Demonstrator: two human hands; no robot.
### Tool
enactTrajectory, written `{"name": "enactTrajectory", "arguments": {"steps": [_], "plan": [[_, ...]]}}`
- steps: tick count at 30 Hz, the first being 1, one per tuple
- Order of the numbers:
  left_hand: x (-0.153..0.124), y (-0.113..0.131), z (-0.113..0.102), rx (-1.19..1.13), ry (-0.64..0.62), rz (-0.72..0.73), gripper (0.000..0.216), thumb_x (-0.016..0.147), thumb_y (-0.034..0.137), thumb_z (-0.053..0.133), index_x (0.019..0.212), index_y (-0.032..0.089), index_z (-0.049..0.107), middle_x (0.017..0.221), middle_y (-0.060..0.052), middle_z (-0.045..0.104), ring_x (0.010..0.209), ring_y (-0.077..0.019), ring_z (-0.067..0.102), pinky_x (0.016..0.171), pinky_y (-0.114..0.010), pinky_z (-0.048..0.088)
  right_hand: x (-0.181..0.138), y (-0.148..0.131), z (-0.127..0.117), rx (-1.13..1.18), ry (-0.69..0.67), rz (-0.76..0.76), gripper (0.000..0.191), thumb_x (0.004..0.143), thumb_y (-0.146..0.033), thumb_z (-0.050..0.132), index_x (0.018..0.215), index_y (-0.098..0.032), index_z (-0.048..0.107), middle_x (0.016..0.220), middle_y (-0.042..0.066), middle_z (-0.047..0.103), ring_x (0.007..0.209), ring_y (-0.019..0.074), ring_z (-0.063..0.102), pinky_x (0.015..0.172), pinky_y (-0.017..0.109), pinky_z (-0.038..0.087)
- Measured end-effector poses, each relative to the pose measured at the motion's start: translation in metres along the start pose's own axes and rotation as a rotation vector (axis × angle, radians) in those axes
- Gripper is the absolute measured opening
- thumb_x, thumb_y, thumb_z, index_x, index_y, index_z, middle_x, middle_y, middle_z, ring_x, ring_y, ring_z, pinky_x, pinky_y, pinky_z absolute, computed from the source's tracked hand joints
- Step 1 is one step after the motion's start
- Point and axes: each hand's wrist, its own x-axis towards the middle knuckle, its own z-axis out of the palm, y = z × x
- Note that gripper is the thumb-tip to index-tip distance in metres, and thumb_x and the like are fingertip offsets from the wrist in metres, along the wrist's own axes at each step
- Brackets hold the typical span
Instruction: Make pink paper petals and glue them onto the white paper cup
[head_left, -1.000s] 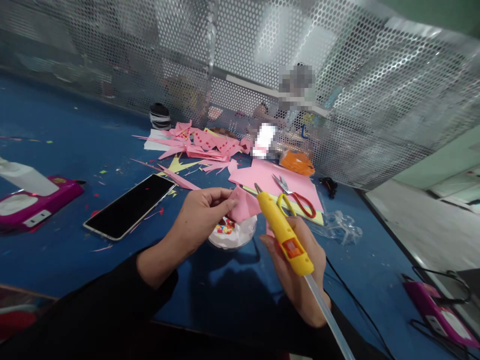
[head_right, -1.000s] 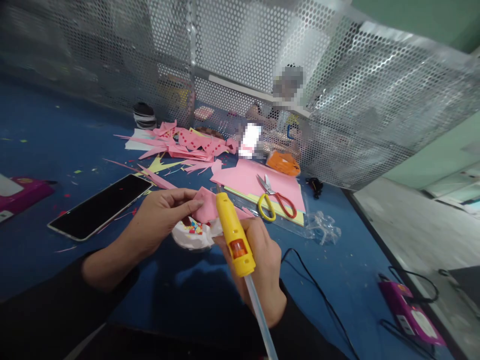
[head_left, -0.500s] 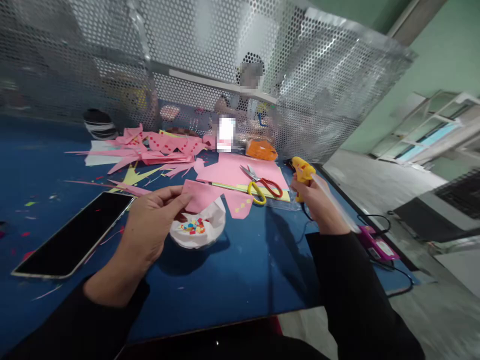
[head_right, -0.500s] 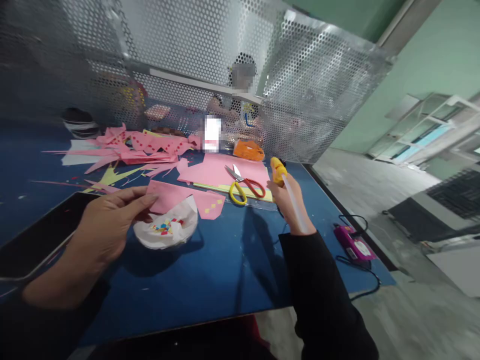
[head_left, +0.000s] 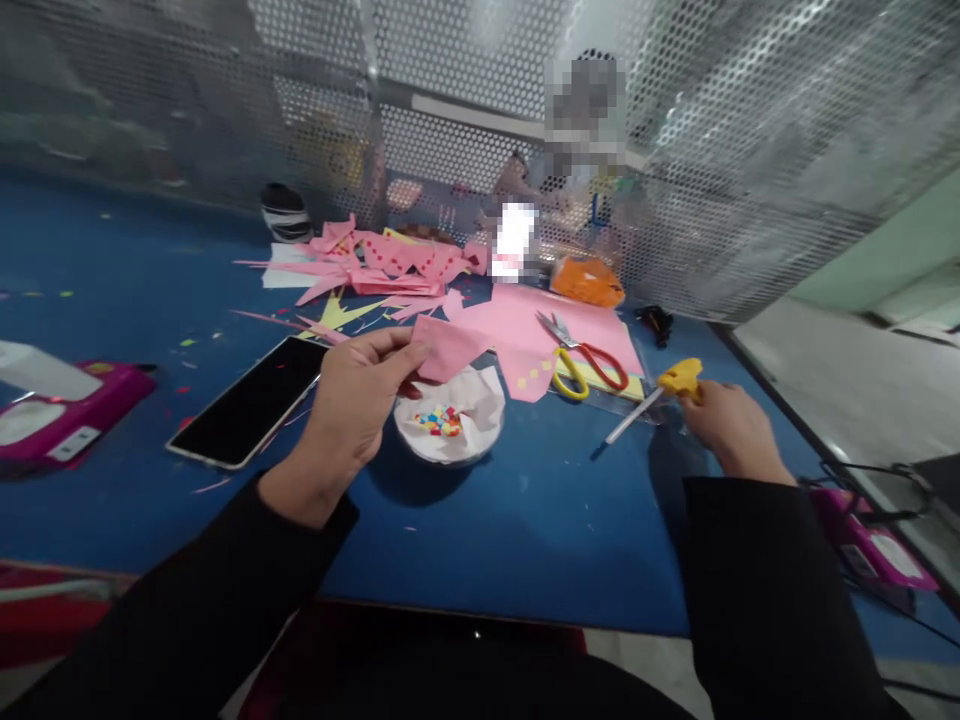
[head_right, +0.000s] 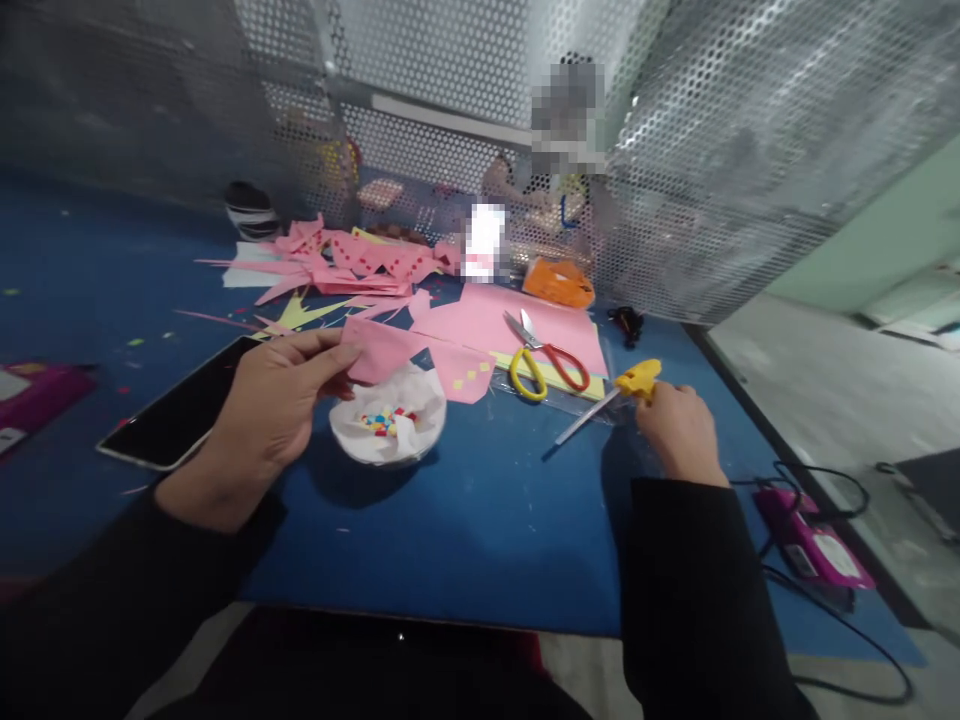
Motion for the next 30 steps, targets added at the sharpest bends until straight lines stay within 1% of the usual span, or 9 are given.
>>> {"name": "enactTrajectory", "arguments": {"steps": [3,6,11,14,16,19,21,26,30], "plan": [[0.0,0.0,-0.002,0.002,-0.002,0.005,0.019,0.067,0.033,0.082,0.077,0.019,0.075,0.071,0.0,0.072,0.057,-0.0104,0.06,0.049,-0.019,0.047,-0.004,0.0,-0.008,-0.025,-0.012,-0.036,0.026,0.093,-0.03,0.049,0.077,-0.02,0.068,0.079,0.016,0.063,0.077,0.0274,0.065,0.063,0.04,0.035],[0.001,0.0,-0.003,-0.039,0.017,0.014,0.016,0.067,0.032,0.081,0.077,0.02,0.075,0.07,0.0,0.072,0.057,-0.0112,0.061,0.048,-0.019,0.047,-0.01,-0.005,-0.017,-0.08,0.023,-0.024,0.027,0.094,-0.034,0.051,0.086,-0.018,0.071,0.085,0.022,0.066,0.082,0.0332,0.068,0.063,0.043,0.036],[0.003,0.0,-0.004,-0.107,0.083,0.083,0.01,0.069,0.028,0.078,0.075,0.021,0.075,0.067,0.0,0.071,0.052,-0.0105,0.059,0.045,-0.019,0.046,-0.025,-0.03,-0.033,-0.136,0.331,0.011,0.041,0.089,-0.03,0.058,0.122,-0.008,0.07,0.113,0.03,0.07,0.097,0.0411,0.069,0.069,0.045,0.045],[0.004,0.001,-0.004,-0.143,0.119,0.091,0.005,0.072,0.023,0.075,0.076,0.021,0.074,0.067,0.0,0.071,0.052,-0.01,0.061,0.044,-0.019,0.045,-0.047,-0.063,-0.048,0.076,0.46,-0.146,0.034,0.085,-0.028,0.063,0.113,-0.013,0.075,0.111,0.022,0.074,0.092,0.0359,0.07,0.072,0.043,0.047],[0.004,0.002,-0.004,-0.152,0.147,0.092,0.001,0.075,0.02,0.072,0.074,0.021,0.072,0.067,0.001,0.07,0.053,-0.0104,0.063,0.044,-0.018,0.045,-0.066,-0.092,-0.057,0.289,0.496,-0.39,0.022,0.089,-0.029,0.061,0.102,-0.02,0.076,0.101,0.012,0.076,0.09,0.0288,0.071,0.076,0.039,0.049],[0.005,0.003,-0.004,-0.146,0.176,0.117,0.005,0.078,0.018,0.07,0.073,0.02,0.07,0.066,0.002,0.068,0.054,-0.0108,0.065,0.044,-0.018,0.044,-0.093,-0.141,-0.064,0.601,0.288,-0.804,0.013,0.094,-0.027,0.062,0.099,-0.024,0.073,0.097,0.005,0.076,0.093,0.0221,0.071,0.085,0.036,0.052],[0.005,0.004,-0.004,-0.134,0.195,0.132,0.005,0.079,0.019,0.07,0.074,0.02,0.07,0.066,0.002,0.069,0.056,-0.0114,0.067,0.044,-0.018,0.044,-0.103,-0.171,-0.062,0.594,0.164,-0.982,0.014,0.095,-0.023,0.06,0.098,-0.024,0.073,0.097,0.005,0.076,0.093,0.0214,0.07,0.085,0.036,0.051],[0.002,0.005,-0.004,-0.087,0.2,0.144,0.006,0.082,0.022,0.067,0.078,0.02,0.071,0.067,0.001,0.071,0.058,-0.012,0.067,0.045,-0.017,0.044,-0.098,-0.215,-0.044,0.367,-0.08,-1.108,0.014,0.092,-0.02,0.065,0.085,-0.019,0.077,0.09,0.007,0.073,0.08,0.0204,0.066,0.073,0.035,0.044],[-0.001,0.005,-0.003,-0.117,0.157,0.15,0.01,0.083,0.021,0.066,0.074,0.019,0.07,0.065,0.002,0.069,0.056,-0.011,0.064,0.045,-0.018,0.045,-0.095,-0.227,-0.039,0.22,-0.146,-1.119,0.016,0.087,-0.017,0.067,0.075,-0.017,0.076,0.078,0.005,0.067,0.069,0.0161,0.058,0.07,0.035,0.038]]}}
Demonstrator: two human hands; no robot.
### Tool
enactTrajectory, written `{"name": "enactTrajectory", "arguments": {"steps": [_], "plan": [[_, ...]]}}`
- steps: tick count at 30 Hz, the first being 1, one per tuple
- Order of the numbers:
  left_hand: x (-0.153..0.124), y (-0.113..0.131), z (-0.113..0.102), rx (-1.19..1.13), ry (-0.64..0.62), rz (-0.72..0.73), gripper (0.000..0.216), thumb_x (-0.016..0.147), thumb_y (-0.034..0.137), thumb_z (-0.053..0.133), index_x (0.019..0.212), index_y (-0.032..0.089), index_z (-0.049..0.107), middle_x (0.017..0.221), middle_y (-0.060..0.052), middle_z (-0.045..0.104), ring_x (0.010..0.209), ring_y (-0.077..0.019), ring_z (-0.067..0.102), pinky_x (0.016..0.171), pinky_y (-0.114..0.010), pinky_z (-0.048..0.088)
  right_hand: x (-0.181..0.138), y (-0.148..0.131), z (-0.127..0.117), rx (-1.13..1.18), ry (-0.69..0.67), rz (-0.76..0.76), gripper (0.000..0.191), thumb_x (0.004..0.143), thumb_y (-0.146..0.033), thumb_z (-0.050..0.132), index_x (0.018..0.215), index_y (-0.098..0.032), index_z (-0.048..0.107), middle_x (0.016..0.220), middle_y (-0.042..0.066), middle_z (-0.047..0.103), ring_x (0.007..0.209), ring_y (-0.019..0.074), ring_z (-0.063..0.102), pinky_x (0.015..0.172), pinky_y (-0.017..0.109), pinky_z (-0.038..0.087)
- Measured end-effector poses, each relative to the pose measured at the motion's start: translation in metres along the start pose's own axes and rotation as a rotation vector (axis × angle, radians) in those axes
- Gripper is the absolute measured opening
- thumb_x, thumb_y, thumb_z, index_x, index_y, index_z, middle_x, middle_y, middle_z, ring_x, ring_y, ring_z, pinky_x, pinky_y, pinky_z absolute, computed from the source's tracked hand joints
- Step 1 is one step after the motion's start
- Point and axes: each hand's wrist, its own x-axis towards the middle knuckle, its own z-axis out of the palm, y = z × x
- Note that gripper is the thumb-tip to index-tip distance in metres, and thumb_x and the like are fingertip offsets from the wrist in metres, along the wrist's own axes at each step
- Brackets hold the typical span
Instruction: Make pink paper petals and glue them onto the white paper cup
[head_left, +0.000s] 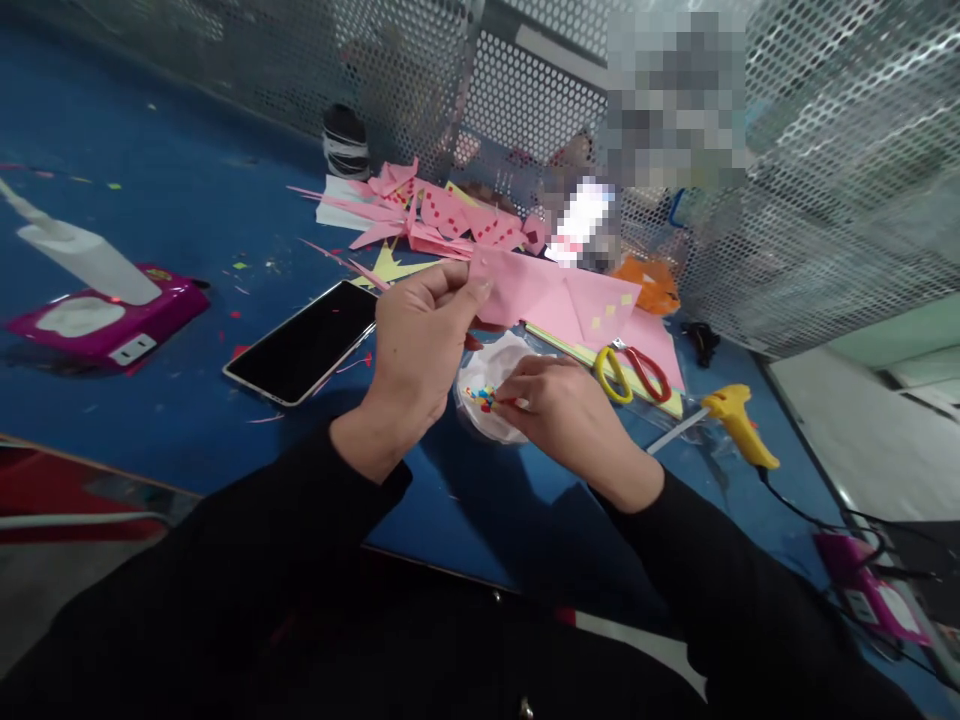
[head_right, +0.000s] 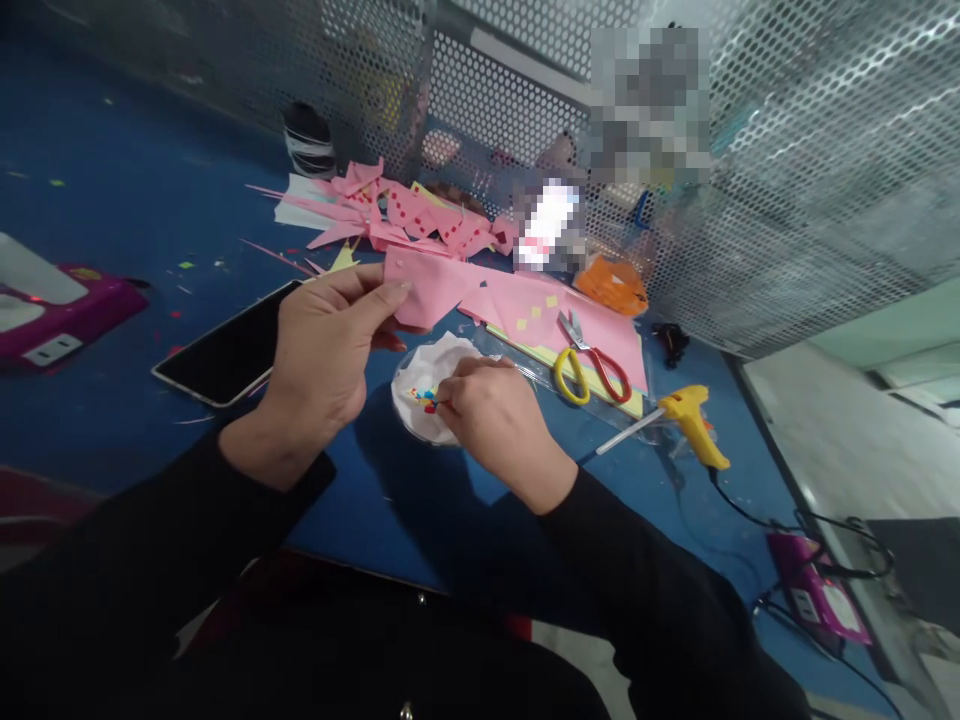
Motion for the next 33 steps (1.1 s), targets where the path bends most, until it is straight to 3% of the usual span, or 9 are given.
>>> {"name": "enactTrajectory", "arguments": {"steps": [6,19,26,33], "plan": [[-0.002,-0.001,0.001,-0.015,-0.038,-0.017,0.008,0.084,0.019,0.065,0.08,0.019,0.072,0.066,0.002,0.069,0.058,-0.0114,0.066,0.045,-0.018,0.045,0.006,-0.006,-0.004,-0.054,-0.089,0.036,0.016,0.084,-0.014,0.067,0.069,-0.015,0.072,0.073,0.004,0.062,0.069,0.0148,0.053,0.069,0.033,0.037],[-0.001,-0.001,0.0,-0.03,-0.044,-0.002,0.008,0.083,0.02,0.066,0.078,0.018,0.073,0.067,0.001,0.069,0.057,-0.0111,0.064,0.045,-0.018,0.045,0.013,-0.007,0.003,-0.117,-0.164,0.079,0.014,0.085,-0.015,0.062,0.083,-0.013,0.076,0.083,0.008,0.067,0.076,0.018,0.055,0.079,0.036,0.038],[-0.001,-0.002,-0.001,-0.01,-0.05,0.0,0.007,0.082,0.022,0.067,0.079,0.021,0.074,0.067,0.001,0.07,0.059,-0.0119,0.064,0.047,-0.019,0.046,0.008,-0.002,0.006,-0.001,-0.074,0.092,0.014,0.081,-0.011,0.058,0.078,-0.015,0.071,0.081,0.006,0.063,0.074,0.0173,0.054,0.075,0.034,0.038],[0.001,-0.003,-0.002,-0.01,-0.039,-0.023,0.007,0.081,0.025,0.07,0.078,0.02,0.073,0.067,0.001,0.07,0.059,-0.0121,0.065,0.049,-0.021,0.046,-0.006,0.001,-0.002,0.366,0.183,0.113,0.011,0.079,-0.009,0.058,0.079,-0.02,0.063,0.085,0.004,0.067,0.077,0.0172,0.06,0.072,0.03,0.043]]}}
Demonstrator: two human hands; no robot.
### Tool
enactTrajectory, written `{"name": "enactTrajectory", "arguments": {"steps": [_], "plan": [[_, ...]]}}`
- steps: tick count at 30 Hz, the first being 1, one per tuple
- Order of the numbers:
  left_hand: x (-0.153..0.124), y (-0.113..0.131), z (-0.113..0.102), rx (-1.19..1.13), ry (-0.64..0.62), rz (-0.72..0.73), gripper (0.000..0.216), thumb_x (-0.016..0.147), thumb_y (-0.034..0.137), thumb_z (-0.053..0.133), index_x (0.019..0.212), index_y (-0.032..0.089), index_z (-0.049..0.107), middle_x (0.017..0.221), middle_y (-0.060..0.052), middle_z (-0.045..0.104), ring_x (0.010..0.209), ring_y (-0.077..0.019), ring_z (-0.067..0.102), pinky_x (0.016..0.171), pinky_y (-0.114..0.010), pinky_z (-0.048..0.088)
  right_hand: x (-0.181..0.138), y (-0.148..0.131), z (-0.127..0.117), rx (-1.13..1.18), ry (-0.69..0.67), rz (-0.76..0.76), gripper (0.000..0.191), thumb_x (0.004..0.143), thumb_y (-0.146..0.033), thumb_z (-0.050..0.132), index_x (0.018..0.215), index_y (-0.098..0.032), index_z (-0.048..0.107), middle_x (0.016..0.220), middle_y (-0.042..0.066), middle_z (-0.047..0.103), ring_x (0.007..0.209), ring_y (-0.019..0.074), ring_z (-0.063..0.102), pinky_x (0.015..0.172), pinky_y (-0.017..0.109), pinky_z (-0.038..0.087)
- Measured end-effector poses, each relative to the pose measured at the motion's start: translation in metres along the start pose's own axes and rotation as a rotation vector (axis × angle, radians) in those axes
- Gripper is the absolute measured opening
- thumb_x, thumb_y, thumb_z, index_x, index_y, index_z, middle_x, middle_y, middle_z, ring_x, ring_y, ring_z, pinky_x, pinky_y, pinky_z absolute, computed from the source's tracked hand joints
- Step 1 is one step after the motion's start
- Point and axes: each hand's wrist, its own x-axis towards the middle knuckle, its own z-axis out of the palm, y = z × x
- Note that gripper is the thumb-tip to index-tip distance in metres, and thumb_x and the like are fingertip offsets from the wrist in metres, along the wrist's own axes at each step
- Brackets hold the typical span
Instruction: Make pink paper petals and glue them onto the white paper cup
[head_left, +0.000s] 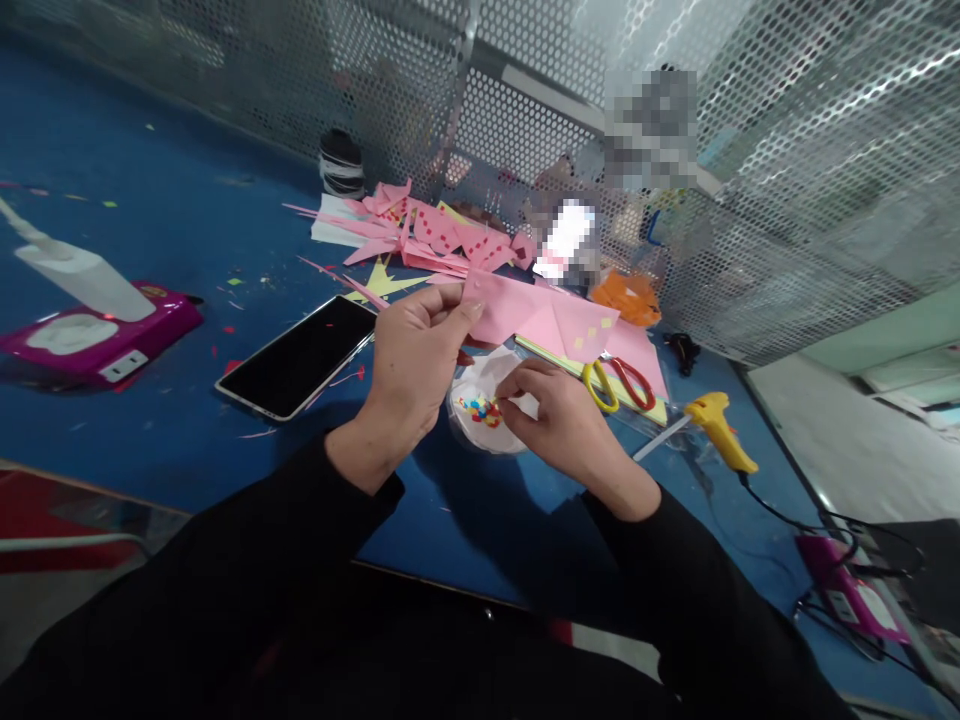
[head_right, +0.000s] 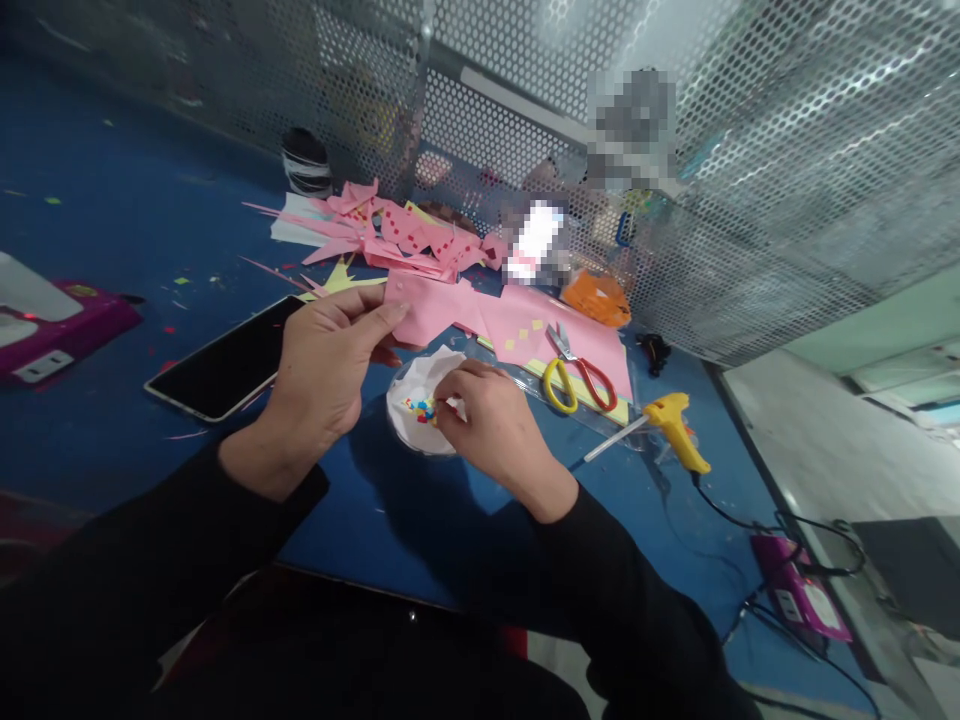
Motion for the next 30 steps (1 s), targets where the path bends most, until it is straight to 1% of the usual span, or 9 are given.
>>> {"name": "enactTrajectory", "arguments": {"steps": [5,12,15,17,19,21,23,26,30], "plan": [[0.001,-0.002,-0.001,-0.006,-0.045,-0.034,0.017,0.076,0.035,0.077,0.082,0.019,0.074,0.07,0.0,0.072,0.058,-0.0118,0.064,0.047,-0.019,0.045,-0.019,-0.005,-0.004,0.301,0.152,-0.002,0.01,0.084,-0.013,0.052,0.081,-0.022,0.056,0.082,0.002,0.06,0.08,0.0166,0.057,0.075,0.03,0.046],[-0.001,-0.004,0.0,0.121,-0.163,-0.075,0.027,0.067,0.039,0.082,0.082,0.017,0.076,0.073,-0.002,0.074,0.057,-0.0115,0.059,0.048,-0.019,0.045,-0.037,-0.023,-0.021,0.451,0.083,0.049,0.011,0.088,-0.013,0.049,0.082,-0.022,0.053,0.079,-0.001,0.056,0.072,0.0135,0.052,0.065,0.026,0.042],[-0.004,-0.004,0.001,0.173,-0.23,-0.069,0.028,0.066,0.038,0.082,0.083,0.018,0.078,0.075,-0.002,0.074,0.056,-0.012,0.058,0.047,-0.02,0.045,-0.039,-0.022,-0.03,0.376,0.239,-0.016,0.012,0.092,-0.013,0.049,0.084,-0.022,0.053,0.081,0.0,0.056,0.075,0.0148,0.052,0.068,0.028,0.043],[-0.006,-0.003,0.002,0.212,-0.286,-0.064,0.025,0.068,0.037,0.08,0.086,0.019,0.079,0.074,-0.002,0.074,0.058,-0.0135,0.059,0.048,-0.021,0.045,-0.038,-0.017,-0.033,0.285,0.389,-0.055,0.012,0.094,-0.014,0.049,0.087,-0.022,0.055,0.087,0.003,0.059,0.084,0.0173,0.056,0.075,0.032,0.044],[-0.008,-0.001,0.004,0.258,-0.343,-0.057,0.022,0.071,0.035,0.077,0.086,0.019,0.079,0.072,-0.002,0.074,0.057,-0.0139,0.06,0.049,-0.022,0.045,-0.035,-0.009,-0.034,0.22,0.475,-0.056,0.012,0.095,-0.013,0.05,0.09,-0.022,0.056,0.1,0.006,0.062,0.097,0.0203,0.058,0.086,0.037,0.045],[-0.011,0.001,0.005,0.302,-0.393,-0.047,0.02,0.072,0.034,0.076,0.086,0.02,0.08,0.072,-0.002,0.075,0.055,-0.0132,0.058,0.05,-0.022,0.045,-0.032,-0.001,-0.032,0.209,0.472,-0.035,0.012,0.094,-0.013,0.051,0.09,-0.022,0.057,0.111,0.009,0.063,0.106,0.0223,0.059,0.092,0.04,0.044],[-0.013,0.002,0.006,0.328,-0.431,-0.034,0.019,0.074,0.035,0.075,0.086,0.021,0.081,0.072,-0.002,0.075,0.053,-0.013,0.056,0.049,-0.022,0.044,-0.03,0.004,-0.03,0.235,0.421,-0.009,0.012,0.093,-0.013,0.052,0.088,-0.023,0.058,0.112,0.009,0.065,0.108,0.0228,0.061,0.092,0.04,0.045],[-0.016,0.002,0.007,0.343,-0.46,-0.015,0.019,0.076,0.035,0.073,0.088,0.023,0.081,0.074,-0.002,0.076,0.055,-0.0139,0.058,0.049,-0.023,0.044,-0.029,0.008,-0.028,0.248,0.344,0.035,0.012,0.092,-0.014,0.052,0.086,-0.023,0.058,0.1,0.006,0.067,0.098,0.0219,0.063,0.087,0.038,0.046],[-0.017,0.0,0.008,0.337,-0.456,-0.029,0.019,0.076,0.035,0.074,0.088,0.022,0.081,0.079,-0.002,0.078,0.061,-0.015,0.063,0.056,-0.024,0.049,-0.029,0.008,-0.027,0.186,0.312,0.097,0.012,0.09,-0.013,0.054,0.086,-0.022,0.061,0.087,0.003,0.066,0.083,0.0199,0.062,0.08,0.037,0.044]]}}
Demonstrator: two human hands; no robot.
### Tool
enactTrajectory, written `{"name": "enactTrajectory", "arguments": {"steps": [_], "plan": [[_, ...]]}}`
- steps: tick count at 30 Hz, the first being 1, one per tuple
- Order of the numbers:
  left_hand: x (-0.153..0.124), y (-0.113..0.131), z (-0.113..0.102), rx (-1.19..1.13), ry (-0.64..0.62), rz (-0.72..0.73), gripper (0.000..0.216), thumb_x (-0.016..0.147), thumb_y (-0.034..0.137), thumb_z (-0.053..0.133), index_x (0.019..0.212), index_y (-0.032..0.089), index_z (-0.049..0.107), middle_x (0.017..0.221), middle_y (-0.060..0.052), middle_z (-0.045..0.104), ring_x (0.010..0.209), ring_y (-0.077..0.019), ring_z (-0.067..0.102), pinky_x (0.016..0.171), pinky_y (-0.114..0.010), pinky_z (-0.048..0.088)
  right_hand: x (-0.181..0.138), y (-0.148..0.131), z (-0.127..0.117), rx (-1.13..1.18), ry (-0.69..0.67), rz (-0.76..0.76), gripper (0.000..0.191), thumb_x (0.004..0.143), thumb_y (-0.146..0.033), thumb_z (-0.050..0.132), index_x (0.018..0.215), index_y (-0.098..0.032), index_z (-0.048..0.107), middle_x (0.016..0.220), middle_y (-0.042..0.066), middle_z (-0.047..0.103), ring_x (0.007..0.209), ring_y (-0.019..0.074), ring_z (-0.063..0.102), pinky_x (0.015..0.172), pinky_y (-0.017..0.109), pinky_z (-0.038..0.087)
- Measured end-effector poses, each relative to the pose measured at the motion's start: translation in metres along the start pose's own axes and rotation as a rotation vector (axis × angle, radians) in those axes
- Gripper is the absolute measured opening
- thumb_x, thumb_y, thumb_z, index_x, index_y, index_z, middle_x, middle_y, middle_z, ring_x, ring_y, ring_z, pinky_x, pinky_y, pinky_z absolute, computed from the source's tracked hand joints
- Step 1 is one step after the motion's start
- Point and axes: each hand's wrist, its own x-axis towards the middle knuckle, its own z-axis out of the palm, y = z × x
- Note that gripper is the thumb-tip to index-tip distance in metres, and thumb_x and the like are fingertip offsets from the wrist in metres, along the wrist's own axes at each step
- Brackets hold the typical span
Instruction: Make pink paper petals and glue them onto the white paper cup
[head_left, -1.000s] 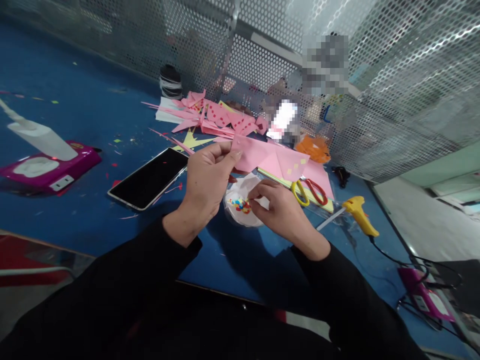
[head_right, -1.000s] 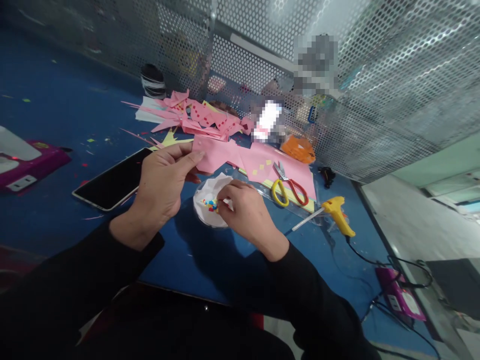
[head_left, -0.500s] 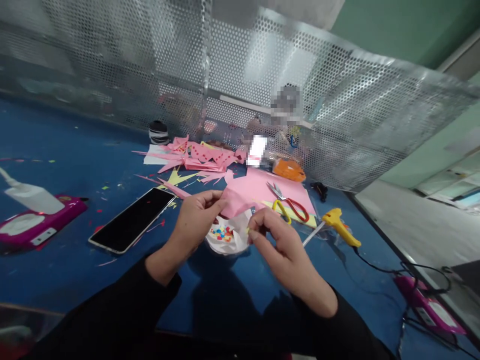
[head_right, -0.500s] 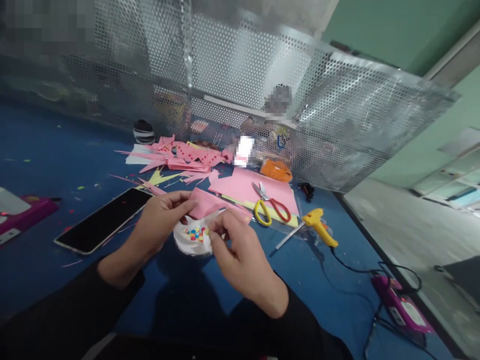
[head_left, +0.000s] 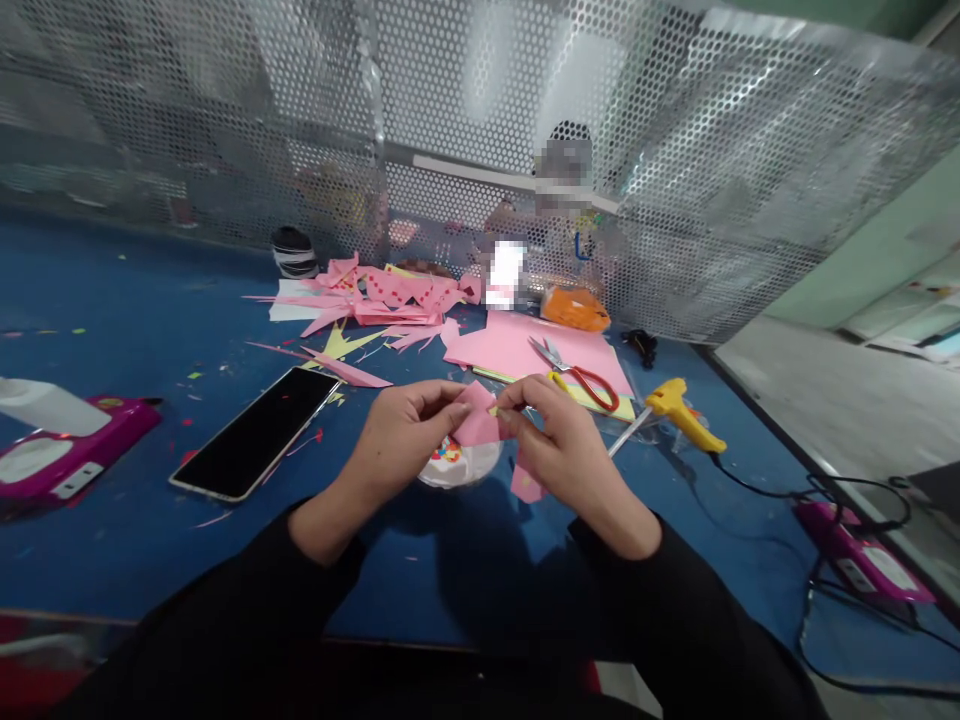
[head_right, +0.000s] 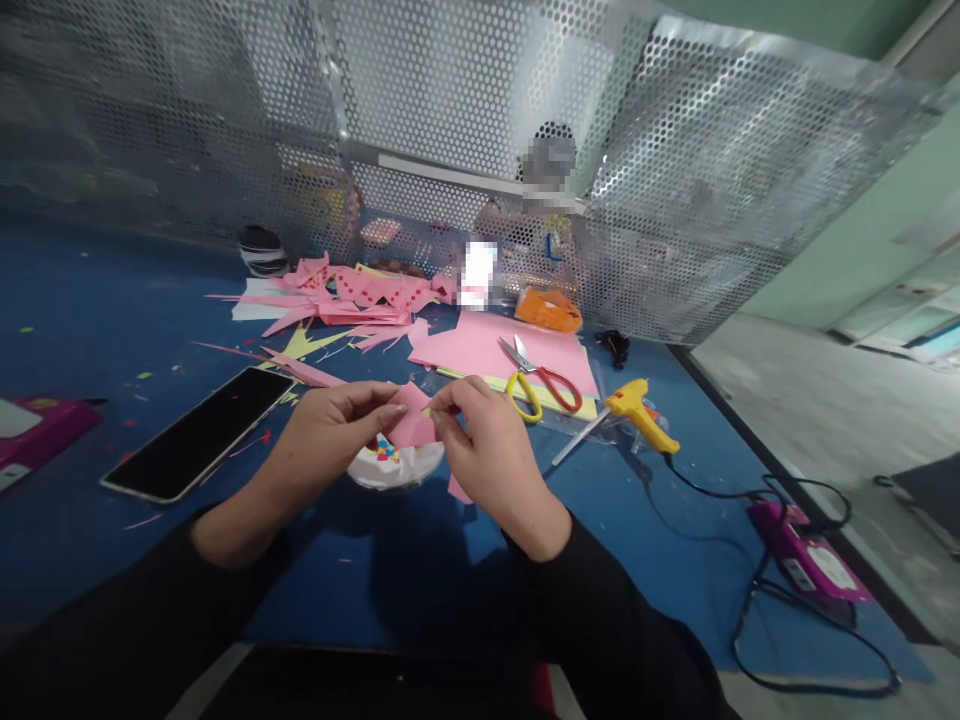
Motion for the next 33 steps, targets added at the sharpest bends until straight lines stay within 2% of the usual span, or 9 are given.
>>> {"name": "enactTrajectory", "arguments": {"steps": [6,11,14,16,18,21,25,29,33], "plan": [[-0.0001,-0.003,0.0009,0.002,-0.022,0.024,0.021,0.079,0.036,0.073,0.092,0.021,0.08,0.085,-0.003,0.079,0.068,-0.0162,0.066,0.063,-0.026,0.052,0.0011,-0.0009,-0.001,0.018,-0.018,-0.056,0.011,0.087,-0.013,0.059,0.084,-0.022,0.065,0.11,0.008,0.071,0.112,0.0251,0.062,0.096,0.044,0.043],[-0.0009,-0.0024,0.0007,0.004,-0.024,0.027,0.023,0.079,0.036,0.072,0.095,0.021,0.079,0.081,-0.004,0.078,0.067,-0.0168,0.066,0.062,-0.026,0.052,0.0031,0.0025,-0.0012,0.169,-0.1,0.018,0.008,0.088,-0.018,0.058,0.084,-0.022,0.064,0.093,0.004,0.071,0.093,0.0192,0.065,0.085,0.035,0.048],[-0.002,-0.0011,0.0014,0.007,-0.021,-0.003,0.026,0.078,0.037,0.074,0.097,0.02,0.078,0.077,-0.003,0.076,0.06,-0.0152,0.064,0.056,-0.025,0.05,0.0033,0.005,-0.0004,0.214,-0.084,0.094,0.006,0.087,-0.023,0.059,0.083,-0.021,0.063,0.085,0.002,0.069,0.08,0.0164,0.062,0.076,0.032,0.047],[-0.0025,-0.0005,0.0019,0.003,-0.037,-0.023,0.032,0.078,0.035,0.073,0.106,0.02,0.074,0.073,-0.001,0.074,0.056,-0.0144,0.062,0.052,-0.024,0.048,0.0035,0.006,0.0002,0.233,-0.075,0.123,0.008,0.087,-0.025,0.059,0.082,-0.02,0.063,0.08,0.001,0.067,0.075,0.0152,0.06,0.071,0.03,0.046],[-0.0025,-0.0003,0.0021,-0.014,-0.032,-0.023,0.036,0.077,0.031,0.073,0.11,0.02,0.068,0.074,0.0,0.073,0.059,-0.0142,0.063,0.052,-0.022,0.047,0.0037,0.0063,0.0004,0.234,-0.054,0.132,0.008,0.087,-0.024,0.059,0.082,-0.02,0.063,0.078,0.0,0.066,0.073,0.0148,0.058,0.069,0.03,0.045],[-0.0022,-0.0001,0.002,-0.059,0.007,0.007,0.03,0.071,0.024,0.075,0.097,0.022,0.061,0.086,0.0,0.073,0.063,-0.0137,0.065,0.054,-0.022,0.049,0.004,0.0059,-0.0002,0.207,-0.007,0.135,0.007,0.087,-0.022,0.058,0.082,-0.02,0.063,0.078,0.0,0.065,0.073,0.0148,0.058,0.07,0.03,0.045],[-0.0029,0.0003,0.0018,-0.057,-0.053,0.022,0.014,0.074,0.026,0.075,0.078,0.021,0.063,0.07,0.002,0.068,0.057,-0.0123,0.062,0.054,-0.022,0.048,0.0035,0.0051,-0.0009,0.152,0.002,0.102,0.008,0.088,-0.018,0.056,0.083,-0.02,0.062,0.081,0.001,0.065,0.076,0.0154,0.058,0.072,0.031,0.044],[-0.0038,0.0,0.0022,-0.031,-0.059,-0.017,0.013,0.075,0.032,0.077,0.081,0.02,0.076,0.065,0.0,0.071,0.056,-0.0135,0.062,0.055,-0.023,0.049,0.0023,0.0055,0.0007,0.112,0.002,0.055,0.01,0.091,-0.016,0.054,0.085,-0.021,0.06,0.083,0.001,0.063,0.077,0.0159,0.058,0.072,0.031,0.045],[-0.0035,0.0003,0.0029,-0.008,-0.017,-0.008,0.014,0.074,0.034,0.078,0.079,0.02,0.078,0.061,0.0,0.07,0.051,-0.0124,0.057,0.051,-0.023,0.047,0.0014,0.0044,0.0033,0.0,0.029,-0.099,0.013,0.094,-0.013,0.05,0.088,-0.022,0.056,0.104,0.007,0.066,0.103,0.0212,0.062,0.091,0.04,0.046]]}}
